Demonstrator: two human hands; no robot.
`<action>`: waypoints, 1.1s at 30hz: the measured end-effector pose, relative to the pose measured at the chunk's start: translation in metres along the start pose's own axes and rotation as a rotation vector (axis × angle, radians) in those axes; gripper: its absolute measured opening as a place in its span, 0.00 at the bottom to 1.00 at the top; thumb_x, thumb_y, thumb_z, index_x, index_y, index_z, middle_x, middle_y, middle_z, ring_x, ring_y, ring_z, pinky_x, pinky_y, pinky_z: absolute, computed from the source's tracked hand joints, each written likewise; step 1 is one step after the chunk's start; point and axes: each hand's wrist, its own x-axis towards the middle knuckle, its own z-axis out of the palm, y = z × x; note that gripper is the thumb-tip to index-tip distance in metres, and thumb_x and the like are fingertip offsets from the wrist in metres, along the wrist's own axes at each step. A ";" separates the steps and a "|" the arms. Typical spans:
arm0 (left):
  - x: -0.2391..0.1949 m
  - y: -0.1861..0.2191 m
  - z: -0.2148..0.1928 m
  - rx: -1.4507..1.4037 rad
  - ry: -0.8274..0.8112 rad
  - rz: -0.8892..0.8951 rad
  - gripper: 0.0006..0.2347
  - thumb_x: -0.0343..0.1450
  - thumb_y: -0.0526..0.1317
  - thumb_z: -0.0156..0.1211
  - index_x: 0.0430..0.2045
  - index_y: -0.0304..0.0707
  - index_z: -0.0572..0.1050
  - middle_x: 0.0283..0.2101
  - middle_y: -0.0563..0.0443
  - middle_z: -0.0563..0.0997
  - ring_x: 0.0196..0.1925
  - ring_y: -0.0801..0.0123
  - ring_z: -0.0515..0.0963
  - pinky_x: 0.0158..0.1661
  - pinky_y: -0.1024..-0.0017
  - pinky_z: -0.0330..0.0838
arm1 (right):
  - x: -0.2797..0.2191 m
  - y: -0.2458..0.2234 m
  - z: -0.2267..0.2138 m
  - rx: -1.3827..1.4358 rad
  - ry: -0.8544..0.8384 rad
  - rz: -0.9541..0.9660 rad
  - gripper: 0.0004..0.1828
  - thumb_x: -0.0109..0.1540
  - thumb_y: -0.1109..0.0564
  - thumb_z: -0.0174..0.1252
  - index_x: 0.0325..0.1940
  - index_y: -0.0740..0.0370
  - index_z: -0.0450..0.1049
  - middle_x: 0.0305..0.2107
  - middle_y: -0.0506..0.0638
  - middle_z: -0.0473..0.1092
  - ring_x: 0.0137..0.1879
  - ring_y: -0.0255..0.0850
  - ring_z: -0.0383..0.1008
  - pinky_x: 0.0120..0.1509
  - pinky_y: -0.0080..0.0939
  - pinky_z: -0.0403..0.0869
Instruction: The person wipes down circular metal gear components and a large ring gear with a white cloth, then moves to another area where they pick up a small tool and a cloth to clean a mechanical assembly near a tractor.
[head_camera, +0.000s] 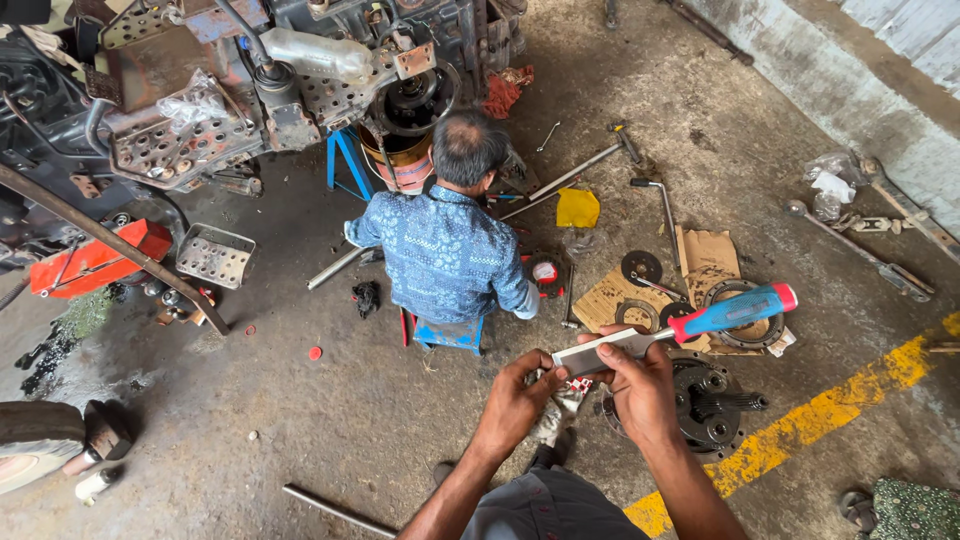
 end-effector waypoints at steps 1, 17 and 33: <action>-0.001 0.000 0.000 -0.008 -0.003 0.003 0.11 0.74 0.45 0.62 0.33 0.33 0.79 0.22 0.54 0.74 0.23 0.76 0.67 0.25 0.69 0.61 | 0.000 0.000 0.000 -0.004 0.003 0.003 0.13 0.64 0.63 0.59 0.53 0.65 0.75 0.44 0.63 0.79 0.49 0.48 0.82 0.44 0.46 0.83; 0.001 0.004 -0.008 -0.048 0.018 0.005 0.11 0.75 0.45 0.61 0.32 0.35 0.77 0.17 0.55 0.69 0.20 0.78 0.64 0.21 0.71 0.56 | 0.003 0.003 0.009 -0.015 -0.008 -0.009 0.12 0.63 0.64 0.59 0.51 0.65 0.75 0.43 0.62 0.78 0.51 0.48 0.82 0.44 0.50 0.83; 0.014 -0.021 -0.015 -0.162 -0.047 0.088 0.11 0.76 0.43 0.62 0.30 0.33 0.77 0.22 0.57 0.74 0.23 0.79 0.68 0.23 0.75 0.61 | 0.016 0.000 0.008 0.062 -0.004 0.026 0.14 0.63 0.65 0.58 0.53 0.66 0.74 0.43 0.63 0.78 0.51 0.49 0.81 0.47 0.57 0.85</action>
